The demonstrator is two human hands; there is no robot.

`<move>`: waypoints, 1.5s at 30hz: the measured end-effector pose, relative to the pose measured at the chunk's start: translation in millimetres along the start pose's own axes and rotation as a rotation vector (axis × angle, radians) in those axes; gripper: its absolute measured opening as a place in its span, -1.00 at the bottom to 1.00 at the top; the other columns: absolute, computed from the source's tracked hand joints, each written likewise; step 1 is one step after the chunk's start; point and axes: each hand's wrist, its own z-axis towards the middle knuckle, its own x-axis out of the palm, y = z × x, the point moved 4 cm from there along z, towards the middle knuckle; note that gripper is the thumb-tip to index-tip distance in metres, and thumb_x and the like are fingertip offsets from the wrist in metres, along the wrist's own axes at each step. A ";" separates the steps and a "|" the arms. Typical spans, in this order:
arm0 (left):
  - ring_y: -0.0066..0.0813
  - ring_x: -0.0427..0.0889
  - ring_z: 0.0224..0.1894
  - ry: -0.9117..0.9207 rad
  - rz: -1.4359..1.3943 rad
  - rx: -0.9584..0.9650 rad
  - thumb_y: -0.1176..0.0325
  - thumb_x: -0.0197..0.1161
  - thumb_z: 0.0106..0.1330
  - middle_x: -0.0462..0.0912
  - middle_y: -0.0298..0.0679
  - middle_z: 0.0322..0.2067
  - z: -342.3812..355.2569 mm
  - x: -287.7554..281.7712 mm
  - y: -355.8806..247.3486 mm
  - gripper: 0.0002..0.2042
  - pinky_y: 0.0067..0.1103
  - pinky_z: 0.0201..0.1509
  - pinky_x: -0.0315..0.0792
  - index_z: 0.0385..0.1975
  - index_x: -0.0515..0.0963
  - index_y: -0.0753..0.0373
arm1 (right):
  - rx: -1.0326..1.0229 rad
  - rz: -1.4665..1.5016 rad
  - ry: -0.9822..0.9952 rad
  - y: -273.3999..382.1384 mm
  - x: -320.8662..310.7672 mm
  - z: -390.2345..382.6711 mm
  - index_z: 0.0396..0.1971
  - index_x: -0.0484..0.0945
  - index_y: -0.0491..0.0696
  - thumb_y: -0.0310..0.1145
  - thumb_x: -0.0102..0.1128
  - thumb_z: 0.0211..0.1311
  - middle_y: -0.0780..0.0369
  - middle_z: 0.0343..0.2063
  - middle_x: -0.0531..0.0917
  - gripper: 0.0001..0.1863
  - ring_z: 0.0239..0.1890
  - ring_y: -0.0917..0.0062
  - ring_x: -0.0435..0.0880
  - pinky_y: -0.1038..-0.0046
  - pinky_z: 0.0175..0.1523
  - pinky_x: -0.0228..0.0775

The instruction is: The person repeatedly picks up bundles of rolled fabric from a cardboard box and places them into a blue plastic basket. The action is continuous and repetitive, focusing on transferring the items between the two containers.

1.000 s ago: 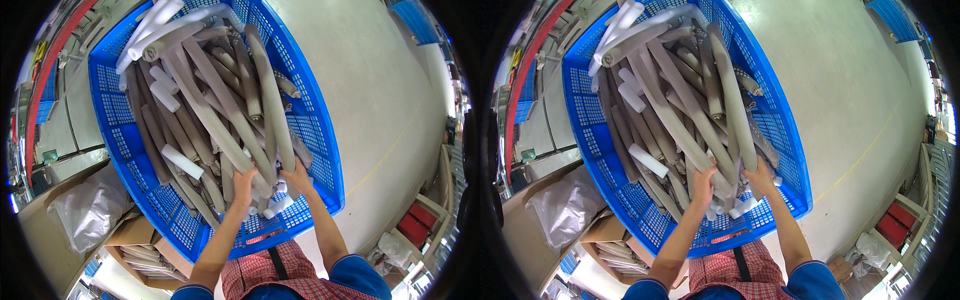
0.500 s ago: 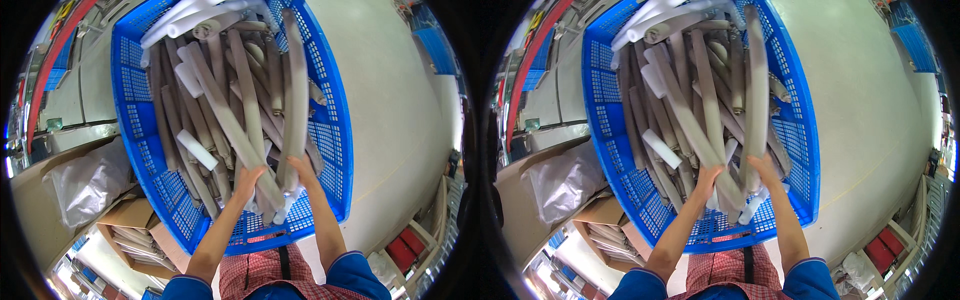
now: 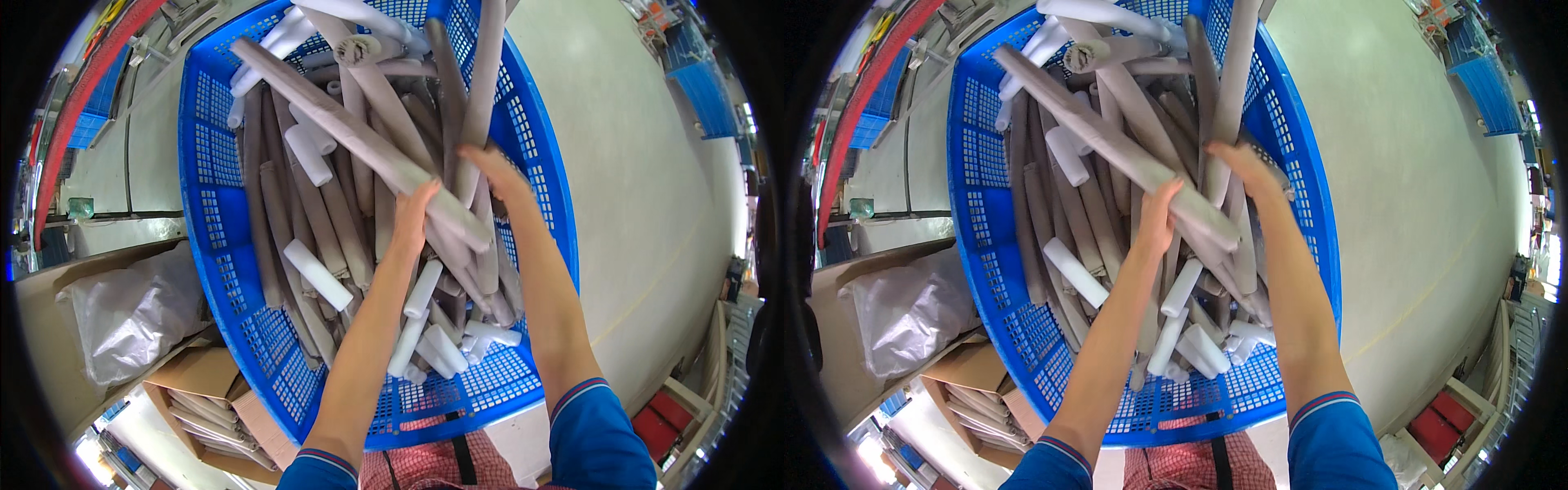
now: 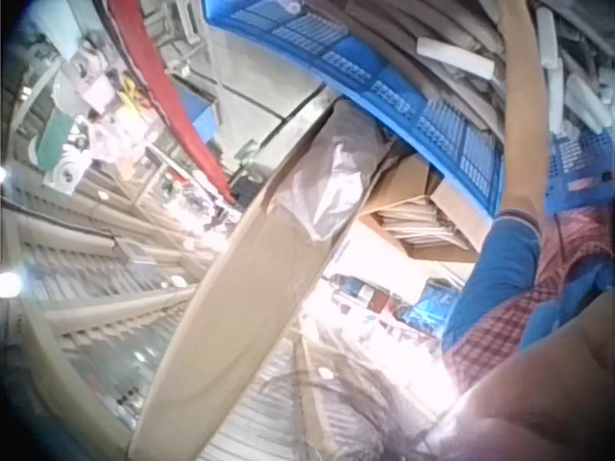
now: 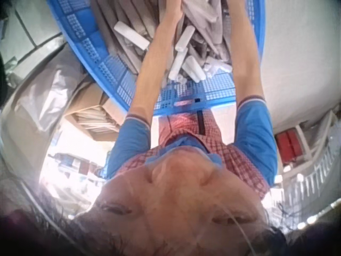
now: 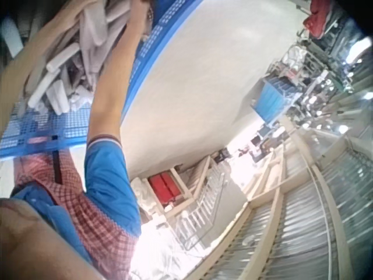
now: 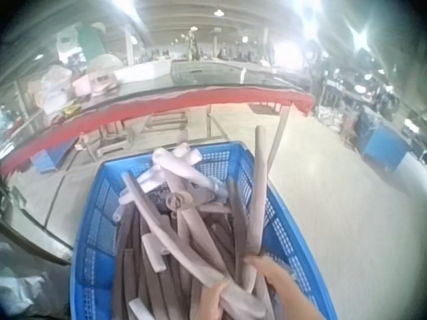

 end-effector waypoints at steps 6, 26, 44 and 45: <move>-0.53 0.51 -0.20 0.093 0.099 -0.325 0.10 0.30 0.14 0.55 -0.36 -0.24 -22.3 -4.8 23.9 -0.61 -0.58 -0.12 0.38 -0.12 0.47 0.20 | 0.095 0.189 0.199 -92.1 -3.8 -17.2 0.11 0.41 -0.05 0.01 0.25 0.08 0.17 0.07 0.49 -0.35 0.09 0.43 0.45 0.33 0.10 0.32; -0.37 0.51 -0.06 -0.003 -0.049 -0.203 0.25 0.41 -0.01 0.50 -0.16 -0.09 -628.0 -184.8 -51.1 -0.33 -0.46 0.03 0.44 0.10 0.28 0.35 | -0.097 0.508 0.408 -120.3 216.1 -574.6 0.24 0.11 -0.18 -0.21 0.23 0.00 0.09 -0.12 0.50 -0.19 -0.16 0.39 0.58 0.36 -0.16 0.52; -0.26 0.46 -0.12 -1.298 -0.163 0.380 0.16 0.28 0.01 0.42 -0.06 -0.15 -909.8 -660.0 -24.2 -0.44 -0.39 -0.10 0.43 -0.04 0.35 0.38 | -0.326 -0.284 1.141 -218.2 856.1 -705.6 0.18 0.11 -0.21 -0.38 0.27 -0.06 0.14 -0.12 0.42 -0.23 -0.13 0.46 0.46 0.40 -0.02 0.40; -0.16 0.42 -0.01 -1.405 -0.036 0.309 0.15 0.30 -0.02 0.35 0.03 -0.03 -903.7 -693.0 -11.6 -0.39 -0.34 -0.01 0.41 -0.01 0.32 0.40 | -0.331 -0.254 1.104 -240.3 878.3 -710.9 0.20 0.08 -0.21 -0.40 0.26 -0.05 0.13 -0.11 0.41 -0.21 -0.10 0.46 0.45 0.41 0.00 0.39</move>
